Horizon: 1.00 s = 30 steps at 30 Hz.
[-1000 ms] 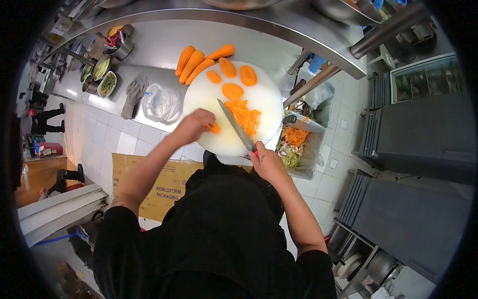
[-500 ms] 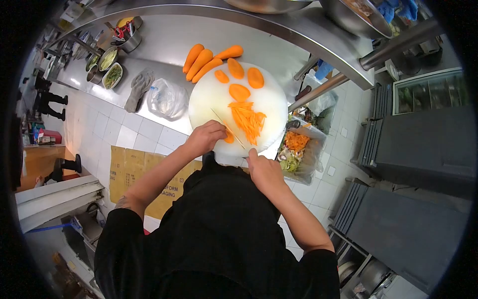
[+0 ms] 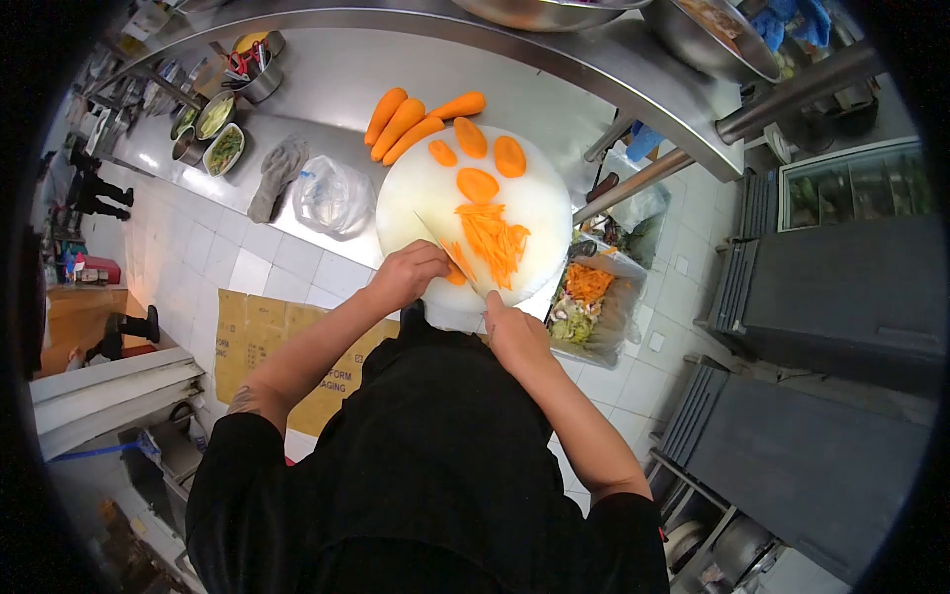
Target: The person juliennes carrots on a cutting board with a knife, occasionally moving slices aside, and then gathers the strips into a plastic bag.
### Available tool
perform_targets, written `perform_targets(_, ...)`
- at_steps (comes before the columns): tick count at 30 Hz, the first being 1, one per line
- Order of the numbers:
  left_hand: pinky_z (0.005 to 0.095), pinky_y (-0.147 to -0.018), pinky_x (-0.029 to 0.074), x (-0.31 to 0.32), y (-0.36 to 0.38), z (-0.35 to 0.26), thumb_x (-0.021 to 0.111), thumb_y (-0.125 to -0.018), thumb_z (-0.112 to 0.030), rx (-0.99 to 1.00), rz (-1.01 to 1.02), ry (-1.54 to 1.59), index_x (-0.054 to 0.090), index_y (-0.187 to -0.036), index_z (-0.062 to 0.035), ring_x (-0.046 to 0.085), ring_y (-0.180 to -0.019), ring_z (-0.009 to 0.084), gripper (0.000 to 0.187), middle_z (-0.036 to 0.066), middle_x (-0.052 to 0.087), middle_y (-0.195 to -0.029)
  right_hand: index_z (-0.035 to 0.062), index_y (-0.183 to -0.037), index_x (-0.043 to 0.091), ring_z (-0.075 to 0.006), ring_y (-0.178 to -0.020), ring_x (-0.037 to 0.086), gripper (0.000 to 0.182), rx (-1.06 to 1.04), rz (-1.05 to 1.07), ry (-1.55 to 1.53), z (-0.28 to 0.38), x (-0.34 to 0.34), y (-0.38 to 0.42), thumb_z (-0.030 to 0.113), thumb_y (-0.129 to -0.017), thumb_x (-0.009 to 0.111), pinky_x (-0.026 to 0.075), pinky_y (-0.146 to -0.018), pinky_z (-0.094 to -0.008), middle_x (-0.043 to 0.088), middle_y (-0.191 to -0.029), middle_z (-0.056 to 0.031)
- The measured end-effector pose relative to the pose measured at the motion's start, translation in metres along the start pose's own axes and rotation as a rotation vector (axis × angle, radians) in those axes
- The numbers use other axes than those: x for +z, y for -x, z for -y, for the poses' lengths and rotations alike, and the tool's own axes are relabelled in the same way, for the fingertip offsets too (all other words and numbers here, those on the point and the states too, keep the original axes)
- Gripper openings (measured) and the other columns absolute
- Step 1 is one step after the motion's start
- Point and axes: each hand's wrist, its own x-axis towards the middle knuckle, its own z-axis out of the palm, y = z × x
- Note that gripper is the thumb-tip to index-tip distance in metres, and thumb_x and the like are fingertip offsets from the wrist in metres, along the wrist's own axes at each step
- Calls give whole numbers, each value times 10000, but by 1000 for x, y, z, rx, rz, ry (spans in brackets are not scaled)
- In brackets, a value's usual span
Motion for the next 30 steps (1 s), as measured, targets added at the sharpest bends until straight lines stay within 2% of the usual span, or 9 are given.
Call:
perform_targets(5, 382, -901, 648, -2, 0, -1, 737, -832, 38, 8, 2, -39, 799, -979, -73, 756, -1056, 276, 194, 53, 795, -1110, 56, -1176, 516, -516, -880, 771, 217, 12, 33, 18, 7, -18, 11, 266, -1166, 569, 580, -789, -645, 771, -850, -249)
perform_targets(8, 382, -891, 648, 6, 3, 0, 744, -827, 36, 6, -35, -31, 798, -970, -74, 756, -1051, 272, 188, 48, 794, -1102, 59, -1180, 519, -517, -879, 771, 221, 26, 41, -13, -5, 2, 2, 274, -1165, 570, 582, -788, -643, 771, -855, -248)
perform_targets(12, 383, -879, 648, 6, 4, -1, 753, -818, 36, 0, -67, -35, 797, -965, -78, 758, -1044, 270, 191, 43, 792, -1094, 60, -1195, 522, -514, -868, 771, 235, 13, 69, 22, 7, -21, 5, 287, -1164, 574, 587, -784, -638, 770, -860, -253)
perform_targets(15, 382, -879, 647, 7, 4, -1, 757, -816, 37, -3, -71, -32, 796, -967, -78, 758, -1040, 273, 194, 44, 790, -1091, 53, -1196, 522, -511, -855, 772, 246, 9, 38, 1, -1, 4, 1, 289, -1161, 582, 589, -778, -634, 767, -855, -257)
perform_targets(21, 387, -880, 643, 4, 3, -1, 764, -820, 44, 28, -61, -57, 793, -980, -76, 752, -1041, 278, 203, 52, 783, -1091, 48, -1200, 530, -508, -865, 770, 255, 30, 99, 18, 11, -23, 5, 292, -1161, 593, 589, -773, -624, 767, -859, -255)
perform_targets(24, 386, -885, 639, 10, 7, 3, 769, -819, 40, 13, -90, -19, 792, -980, -83, 747, -1048, 277, 203, 52, 778, -1103, 48, -1212, 546, -511, -870, 766, 266, 22, 64, -65, -9, 11, -9, 305, -1164, 595, 587, -777, -624, 768, -871, -258)
perform_targets(26, 383, -885, 636, 6, 5, 0, 771, -828, 32, 10, -86, -40, 791, -975, -87, 743, -1049, 278, 191, 51, 775, -1108, 47, -1214, 553, -512, -869, 764, 272, -15, 63, -86, -32, 12, -16, 310, -1163, 598, 584, -780, -628, 769, -876, -259)
perform_targets(30, 378, -878, 632, 7, 3, -3, 769, -855, 17, -19, -75, -67, 789, -967, -92, 740, -1044, 279, 158, 50, 770, -1114, 49, -1210, 558, -513, -859, 764, 267, 14, 45, -17, -29, -2, -9, 305, -1156, 611, 582, -787, -632, 769, -864, -250)
